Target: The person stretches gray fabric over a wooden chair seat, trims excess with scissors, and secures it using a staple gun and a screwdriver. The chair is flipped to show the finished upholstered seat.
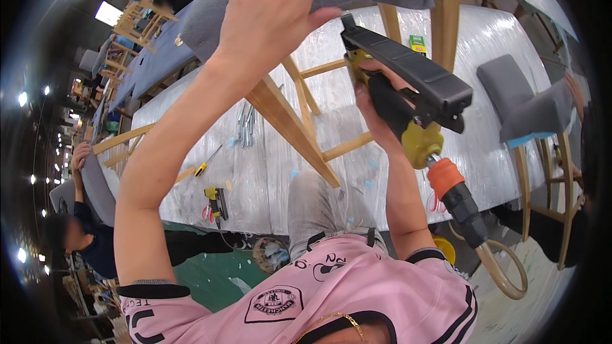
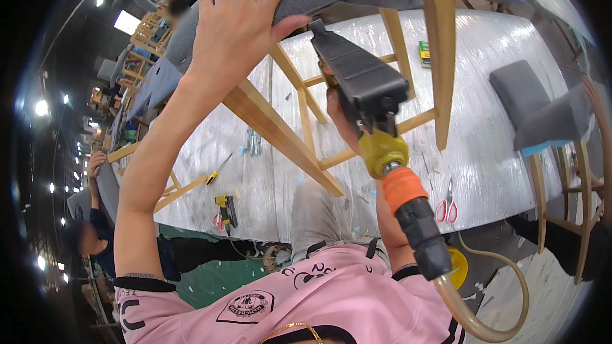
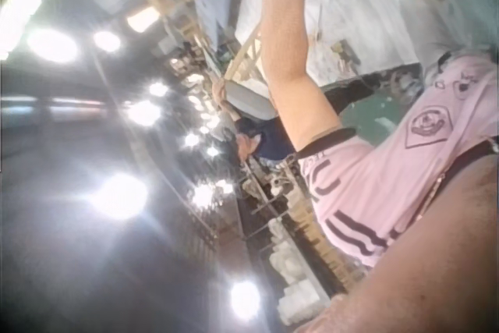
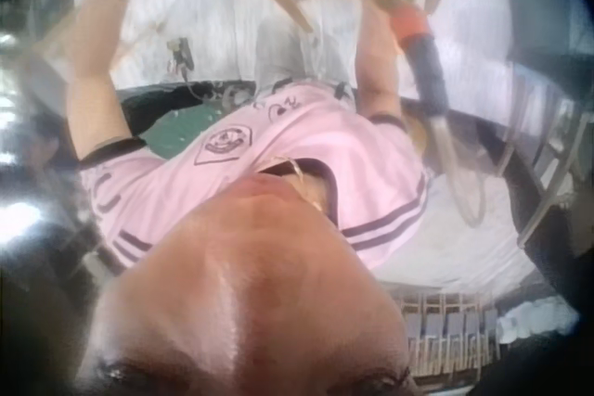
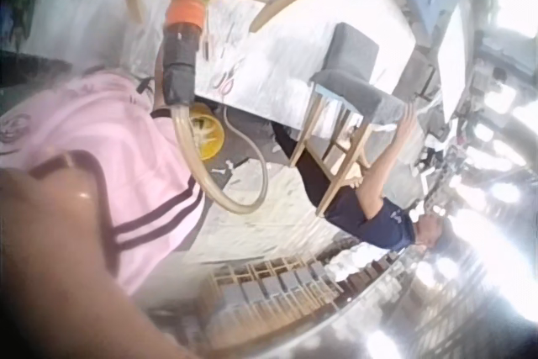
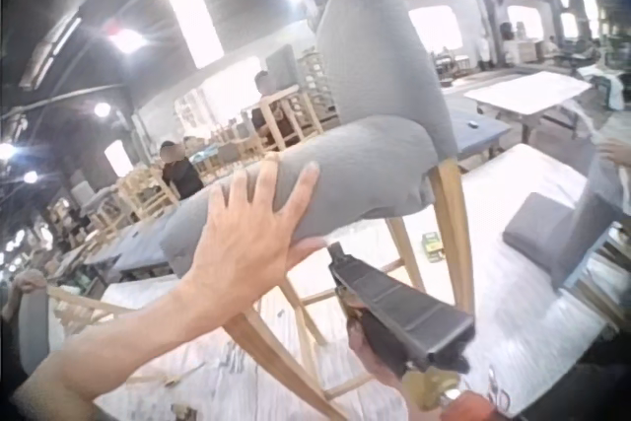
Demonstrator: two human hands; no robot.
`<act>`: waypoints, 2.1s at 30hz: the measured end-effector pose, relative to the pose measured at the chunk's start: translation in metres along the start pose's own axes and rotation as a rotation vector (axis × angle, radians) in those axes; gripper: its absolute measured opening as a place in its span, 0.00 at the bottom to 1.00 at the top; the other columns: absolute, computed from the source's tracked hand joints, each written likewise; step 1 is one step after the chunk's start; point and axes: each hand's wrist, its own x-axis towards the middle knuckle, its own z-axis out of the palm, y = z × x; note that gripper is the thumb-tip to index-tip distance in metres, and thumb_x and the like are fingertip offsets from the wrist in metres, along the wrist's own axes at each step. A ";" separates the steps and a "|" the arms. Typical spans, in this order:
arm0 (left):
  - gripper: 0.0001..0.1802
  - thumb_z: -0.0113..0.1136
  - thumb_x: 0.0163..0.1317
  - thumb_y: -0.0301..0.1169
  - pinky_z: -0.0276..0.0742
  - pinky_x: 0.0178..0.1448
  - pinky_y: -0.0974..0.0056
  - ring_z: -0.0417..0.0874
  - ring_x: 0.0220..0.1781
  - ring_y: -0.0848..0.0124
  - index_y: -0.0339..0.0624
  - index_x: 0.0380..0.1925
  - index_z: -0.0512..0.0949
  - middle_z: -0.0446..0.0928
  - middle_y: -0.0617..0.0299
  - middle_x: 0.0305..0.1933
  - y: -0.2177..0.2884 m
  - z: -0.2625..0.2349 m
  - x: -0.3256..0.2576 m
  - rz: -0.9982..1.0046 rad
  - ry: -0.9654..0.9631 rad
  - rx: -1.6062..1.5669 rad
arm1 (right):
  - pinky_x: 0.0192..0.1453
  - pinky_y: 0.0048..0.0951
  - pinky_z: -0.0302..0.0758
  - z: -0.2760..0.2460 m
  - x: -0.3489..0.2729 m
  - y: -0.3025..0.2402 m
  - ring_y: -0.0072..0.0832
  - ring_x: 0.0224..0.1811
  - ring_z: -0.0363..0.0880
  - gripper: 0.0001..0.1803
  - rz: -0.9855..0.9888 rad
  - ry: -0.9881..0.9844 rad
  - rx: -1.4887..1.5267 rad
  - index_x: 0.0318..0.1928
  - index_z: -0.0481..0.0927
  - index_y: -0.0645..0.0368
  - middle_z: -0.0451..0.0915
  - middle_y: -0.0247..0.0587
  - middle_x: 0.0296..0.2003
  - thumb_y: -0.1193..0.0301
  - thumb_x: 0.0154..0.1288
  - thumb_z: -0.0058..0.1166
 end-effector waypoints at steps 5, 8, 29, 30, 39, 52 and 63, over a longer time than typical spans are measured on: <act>0.46 0.67 0.64 0.53 0.68 0.66 0.35 0.69 0.66 0.40 0.50 0.77 0.62 0.64 0.37 0.71 -0.002 0.004 0.004 0.054 0.010 0.072 | 0.60 0.31 0.77 0.002 -0.003 0.010 0.29 0.51 0.82 0.16 0.001 0.040 0.056 0.53 0.81 0.57 0.83 0.40 0.48 0.78 0.64 0.63; 0.47 0.68 0.63 0.54 0.71 0.64 0.38 0.73 0.64 0.41 0.51 0.78 0.60 0.67 0.40 0.70 -0.003 0.009 0.003 0.070 0.079 0.092 | 0.60 0.32 0.77 0.006 0.001 0.002 0.29 0.51 0.81 0.16 0.076 0.021 0.051 0.53 0.81 0.57 0.83 0.40 0.48 0.78 0.64 0.63; 0.49 0.69 0.58 0.32 0.70 0.58 0.34 0.73 0.61 0.42 0.70 0.79 0.60 0.66 0.45 0.72 0.016 0.014 -0.019 -0.032 0.114 0.124 | 0.65 0.30 0.78 0.028 -0.003 -0.012 0.39 0.64 0.81 0.25 -0.011 0.000 0.244 0.56 0.84 0.54 0.76 0.53 0.65 0.85 0.56 0.63; 0.52 0.74 0.54 0.35 0.70 0.61 0.36 0.73 0.63 0.44 0.70 0.79 0.59 0.65 0.47 0.73 0.017 0.015 -0.021 -0.046 0.114 0.170 | 0.64 0.30 0.78 0.031 -0.003 -0.012 0.39 0.64 0.81 0.25 -0.011 0.003 0.239 0.55 0.84 0.54 0.76 0.53 0.65 0.85 0.56 0.63; 0.70 0.57 0.52 0.81 0.69 0.76 0.50 0.72 0.74 0.41 0.41 0.81 0.53 0.64 0.37 0.77 -0.082 -0.006 -0.019 -0.383 -0.163 -0.561 | 0.56 0.31 0.79 0.023 0.002 0.000 0.27 0.49 0.82 0.22 0.121 -0.088 0.103 0.58 0.78 0.57 0.82 0.38 0.49 0.77 0.63 0.63; 0.57 0.74 0.54 0.55 0.71 0.65 0.43 0.76 0.60 0.42 0.37 0.76 0.59 0.69 0.38 0.67 -0.035 -0.028 -0.012 -0.032 -0.175 -0.309 | 0.63 0.35 0.75 0.023 0.008 -0.008 0.33 0.52 0.81 0.19 -0.063 -0.023 0.027 0.53 0.82 0.56 0.83 0.40 0.49 0.78 0.61 0.65; 0.54 0.76 0.55 0.48 0.69 0.65 0.43 0.71 0.63 0.44 0.39 0.77 0.59 0.68 0.42 0.67 0.000 -0.022 -0.023 -0.101 -0.066 -0.004 | 0.62 0.28 0.79 0.035 -0.011 -0.005 0.31 0.57 0.84 0.34 -0.027 -0.050 0.112 0.64 0.77 0.63 0.80 0.46 0.60 0.79 0.52 0.65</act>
